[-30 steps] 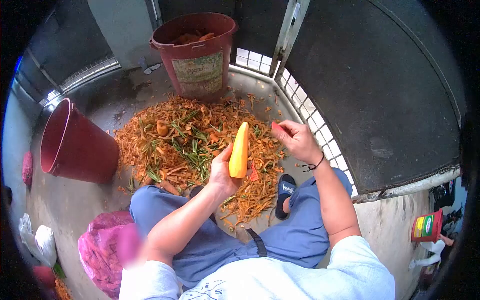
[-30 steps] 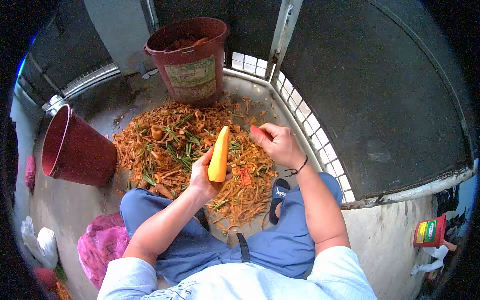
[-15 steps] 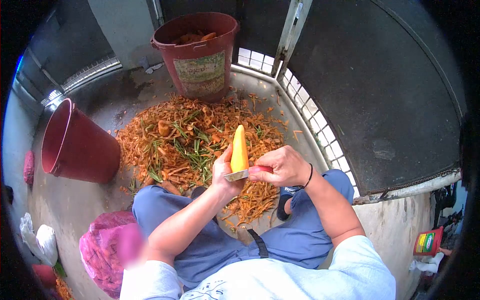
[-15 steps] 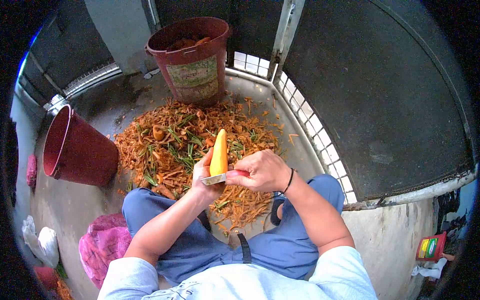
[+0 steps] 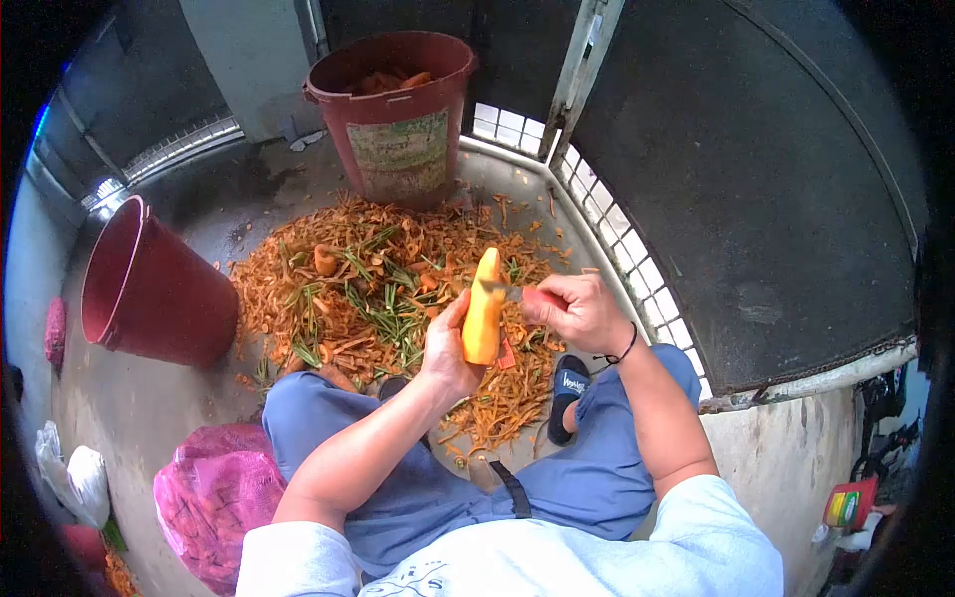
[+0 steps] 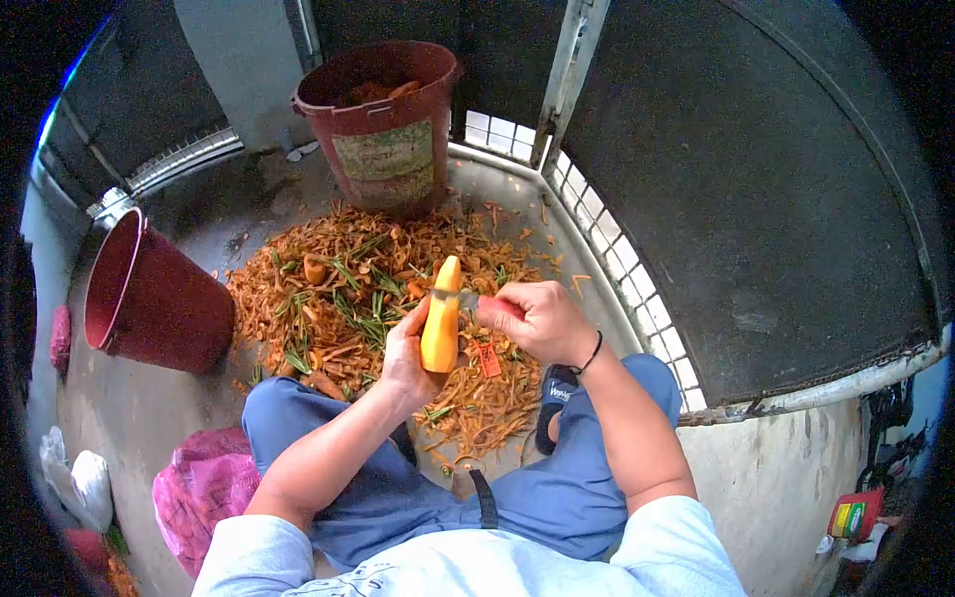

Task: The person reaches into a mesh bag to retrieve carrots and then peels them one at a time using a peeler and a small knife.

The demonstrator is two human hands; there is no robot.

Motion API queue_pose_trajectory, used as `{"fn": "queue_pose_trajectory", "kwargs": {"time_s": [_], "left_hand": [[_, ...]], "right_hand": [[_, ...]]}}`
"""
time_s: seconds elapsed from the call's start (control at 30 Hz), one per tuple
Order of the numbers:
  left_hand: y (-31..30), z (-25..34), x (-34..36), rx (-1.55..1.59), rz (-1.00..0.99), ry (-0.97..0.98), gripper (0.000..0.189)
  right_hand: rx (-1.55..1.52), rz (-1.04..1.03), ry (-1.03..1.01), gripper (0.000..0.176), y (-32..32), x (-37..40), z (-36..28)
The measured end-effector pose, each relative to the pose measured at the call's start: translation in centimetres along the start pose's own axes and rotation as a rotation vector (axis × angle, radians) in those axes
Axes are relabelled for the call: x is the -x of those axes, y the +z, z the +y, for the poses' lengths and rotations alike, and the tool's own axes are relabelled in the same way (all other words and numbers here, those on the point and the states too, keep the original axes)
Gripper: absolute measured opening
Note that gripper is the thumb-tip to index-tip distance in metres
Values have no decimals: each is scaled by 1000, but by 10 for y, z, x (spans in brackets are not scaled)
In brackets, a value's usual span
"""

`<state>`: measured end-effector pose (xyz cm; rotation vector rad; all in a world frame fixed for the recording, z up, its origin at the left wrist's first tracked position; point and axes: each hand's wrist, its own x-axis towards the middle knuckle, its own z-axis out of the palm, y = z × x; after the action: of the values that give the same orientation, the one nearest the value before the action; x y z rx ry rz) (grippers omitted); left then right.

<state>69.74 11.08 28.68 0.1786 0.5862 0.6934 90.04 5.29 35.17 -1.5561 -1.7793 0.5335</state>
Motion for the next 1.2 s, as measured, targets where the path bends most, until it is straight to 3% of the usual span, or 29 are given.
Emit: {"fn": "queue_pose_trajectory", "kwargs": {"time_s": [0.07, 0.17, 0.23, 0.37, 0.43, 0.6, 0.77, 0.9, 0.97, 1.03, 1.2], "left_hand": [[-2, -2, -1, -68, -18, 2, 32], [-3, -5, 0, -92, -48, 0, 33], [0, -6, 2, -90, -33, -9, 33], [1, -7, 5, -92, -62, -56, 33], [2, -8, 6, -82, -77, -77, 34], [11, -8, 12, -74, -72, -123, 33], [-1, -10, 1, -85, -85, -104, 33], [1, -13, 5, -114, -91, -81, 33], [3, -13, 5, -132, -96, -78, 32], [10, -12, 10, -103, -80, -68, 35], [9, -12, 12, -106, -73, -80, 36]], "right_hand": [[-40, 124, 173, 37, -3, -2, 7], [-95, 210, 237, 36, -16, -7, 28], [-125, 239, 209, 35, -20, -7, 17], [-79, 29, 44, 38, -21, -2, 4], [124, -119, -88, 27, -20, -3, -3], [142, -28, -96, 31, -22, -3, 5], [174, 169, 75, 32, -30, -4, 11], [107, 210, 143, 31, -34, -4, 10], [51, 182, 159, 31, -27, -1, 3], [43, -24, -13, 31, -23, 2, 0], [135, -48, -114, 33, -21, -2, -4]]}}
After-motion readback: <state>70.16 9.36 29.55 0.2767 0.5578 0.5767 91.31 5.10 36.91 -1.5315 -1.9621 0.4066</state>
